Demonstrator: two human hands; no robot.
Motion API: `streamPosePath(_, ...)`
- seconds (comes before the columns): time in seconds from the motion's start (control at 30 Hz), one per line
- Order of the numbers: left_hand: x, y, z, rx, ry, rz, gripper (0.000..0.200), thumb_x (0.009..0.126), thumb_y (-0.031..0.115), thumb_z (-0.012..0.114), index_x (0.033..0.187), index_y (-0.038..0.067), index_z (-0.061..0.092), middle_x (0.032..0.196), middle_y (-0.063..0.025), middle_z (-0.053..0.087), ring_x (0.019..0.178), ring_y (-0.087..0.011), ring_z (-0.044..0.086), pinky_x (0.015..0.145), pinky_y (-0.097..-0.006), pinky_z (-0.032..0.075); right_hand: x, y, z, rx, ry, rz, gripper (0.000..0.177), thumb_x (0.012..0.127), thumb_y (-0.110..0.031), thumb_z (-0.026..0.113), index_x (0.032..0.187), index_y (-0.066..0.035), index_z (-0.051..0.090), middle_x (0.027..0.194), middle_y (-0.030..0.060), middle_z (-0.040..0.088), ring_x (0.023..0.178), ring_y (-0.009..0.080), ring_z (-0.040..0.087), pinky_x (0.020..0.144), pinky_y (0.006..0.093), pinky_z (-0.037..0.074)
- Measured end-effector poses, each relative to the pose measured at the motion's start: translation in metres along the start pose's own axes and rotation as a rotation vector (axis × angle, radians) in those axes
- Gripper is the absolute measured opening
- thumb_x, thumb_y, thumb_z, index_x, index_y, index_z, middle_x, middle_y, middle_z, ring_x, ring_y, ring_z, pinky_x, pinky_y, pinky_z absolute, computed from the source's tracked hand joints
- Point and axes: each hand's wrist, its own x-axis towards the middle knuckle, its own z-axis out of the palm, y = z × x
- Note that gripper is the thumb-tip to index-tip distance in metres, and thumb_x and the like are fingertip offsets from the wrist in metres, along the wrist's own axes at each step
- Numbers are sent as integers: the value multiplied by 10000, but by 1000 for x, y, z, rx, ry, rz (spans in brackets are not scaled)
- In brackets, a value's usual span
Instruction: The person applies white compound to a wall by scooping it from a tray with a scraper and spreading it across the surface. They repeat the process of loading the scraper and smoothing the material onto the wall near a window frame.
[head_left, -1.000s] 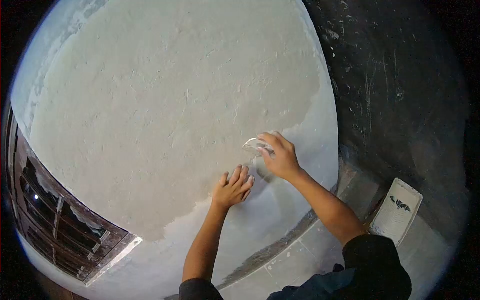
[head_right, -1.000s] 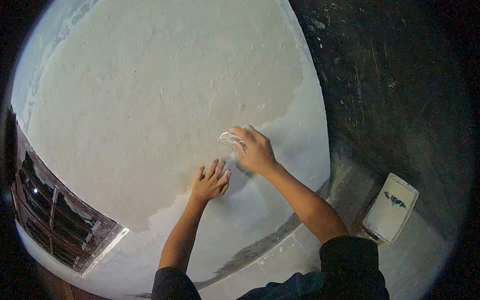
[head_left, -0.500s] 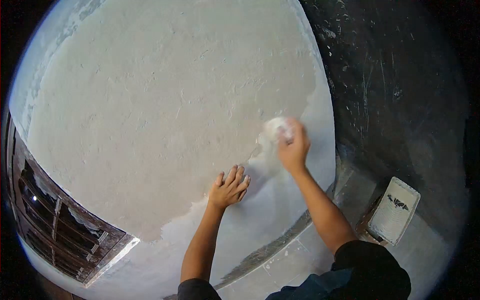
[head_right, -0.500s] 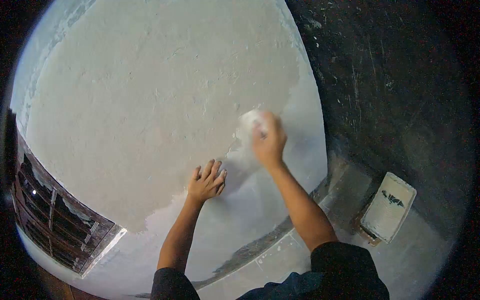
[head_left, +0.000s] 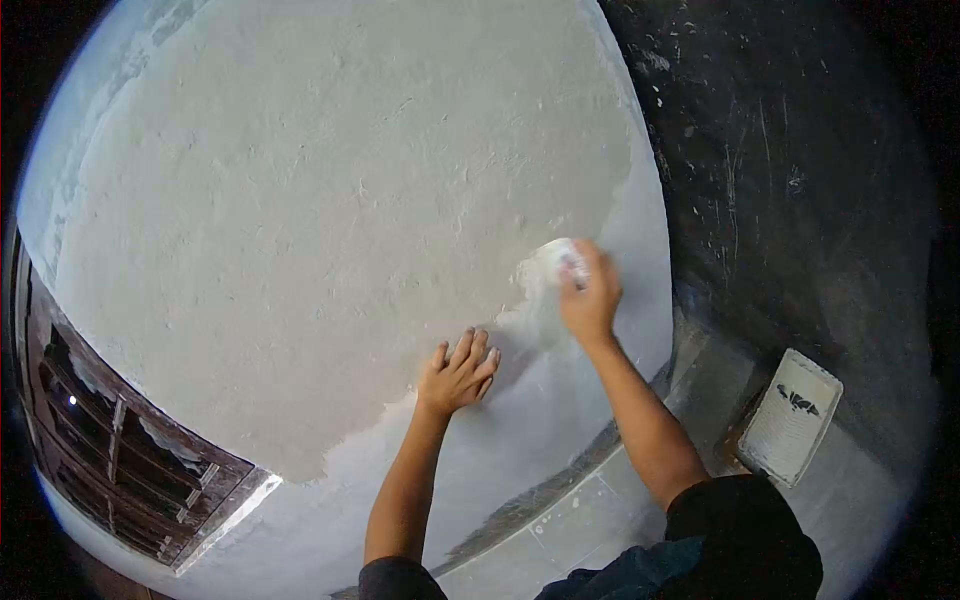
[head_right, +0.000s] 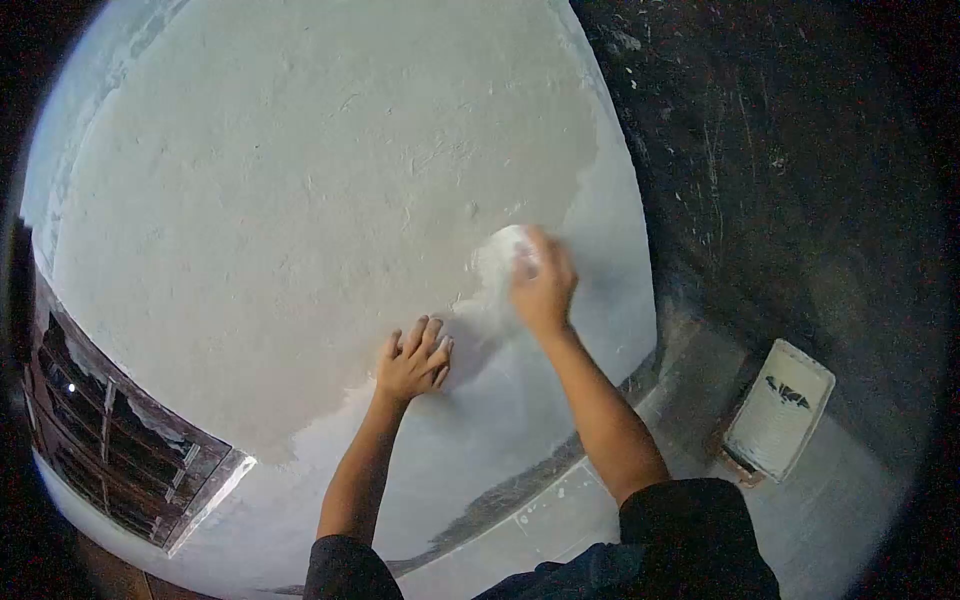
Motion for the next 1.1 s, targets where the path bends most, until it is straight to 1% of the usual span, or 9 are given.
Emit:
streamPosePath(0.1, -3, 2, 0, -8, 4, 11, 288, 828, 379, 510, 1089, 257, 486, 1244, -17, 552, 1153, -165, 499, 896, -409, 326, 5, -8, -5, -108, 275, 165, 368, 744, -24, 656, 1099, -54, 562, 949, 166, 601, 820, 351, 594, 712, 416, 488)
streamPosePath(0.17, -5, 3, 3, -16, 17, 20, 286, 829, 381, 509, 1086, 256, 489, 1244, -20, 554, 1155, -170, 498, 907, -410, 320, -8, -37, 12, 194, -71, -116, 358, 754, -34, 657, 1099, -53, 563, 963, 165, 604, 830, 360, 592, 717, 417, 485)
streamPosePath(0.23, -5, 1, 5, -8, 29, 5, 292, 832, 383, 504, 1092, 253, 488, 1257, -23, 547, 1171, -175, 488, 910, -415, 317, -5, -30, 8, 171, -278, 8, 389, 755, 3, 651, 1125, -43, 542, 997, 156, 608, 925, 349, 592, 770, 392, 483)
streamPosePath(0.3, -3, 4, 2, -10, -6, 10, 292, 833, 384, 503, 1092, 251, 490, 1263, -26, 545, 1173, -175, 489, 914, -418, 315, 8, 0, 0, -171, 181, 153, 394, 747, -31, 674, 1118, -39, 545, 990, 156, 610, 913, 348, 595, 757, 396, 483)
streamPosePath(0.5, -8, 0, 3, -24, 12, 16, 297, 830, 384, 509, 1090, 241, 493, 1262, -35, 546, 1169, -175, 493, 917, -422, 310, -6, -35, 15, 185, -39, -50, 364, 753, -36, 634, 1108, -26, 553, 1025, 177, 610, 938, 361, 591, 823, 425, 473)
streamPosePath(0.7, -8, 6, 0, -32, -18, 33, 305, 820, 380, 511, 1094, 246, 490, 1253, -35, 550, 1169, -180, 495, 916, -427, 322, 1, 0, 3, 136, 300, 267, 328, 770, -43, 632, 1086, -15, 550, 1003, 178, 609, 921, 359, 597, 807, 420, 476)
streamPosePath(0.83, -5, -1, 6, -38, 11, 21, 313, 808, 374, 520, 1093, 247, 490, 1250, -28, 549, 1167, -178, 494, 910, -429, 331, -3, -39, 21, 183, -112, -20, 332, 778, -61, 636, 1096, -29, 548, 1019, 186, 599, 914, 372, 591, 802, 421, 475)
streamPosePath(0.9, -5, 0, 5, -26, -5, 16, 315, 813, 380, 515, 1098, 249, 490, 1257, -25, 545, 1170, -177, 492, 903, -428, 340, 5, -9, 13, -19, 177, 234, 385, 757, -45, 658, 1122, -34, 535, 1090, 193, 578, 977, 386, 583, 841, 423, 469)
streamPosePath(1.1, -8, -3, 2, -48, -3, 23, 326, 780, 365, 561, 1080, 242, 525, 1266, -31, 536, 1182, -194, 494, 859, -464, 399, -24, -18, 26, 212, 8, 197, 383, 768, -22, 633, 1136, -24, 530, 1078, 189, 588, 994, 367, 578, 856, 411, 463)
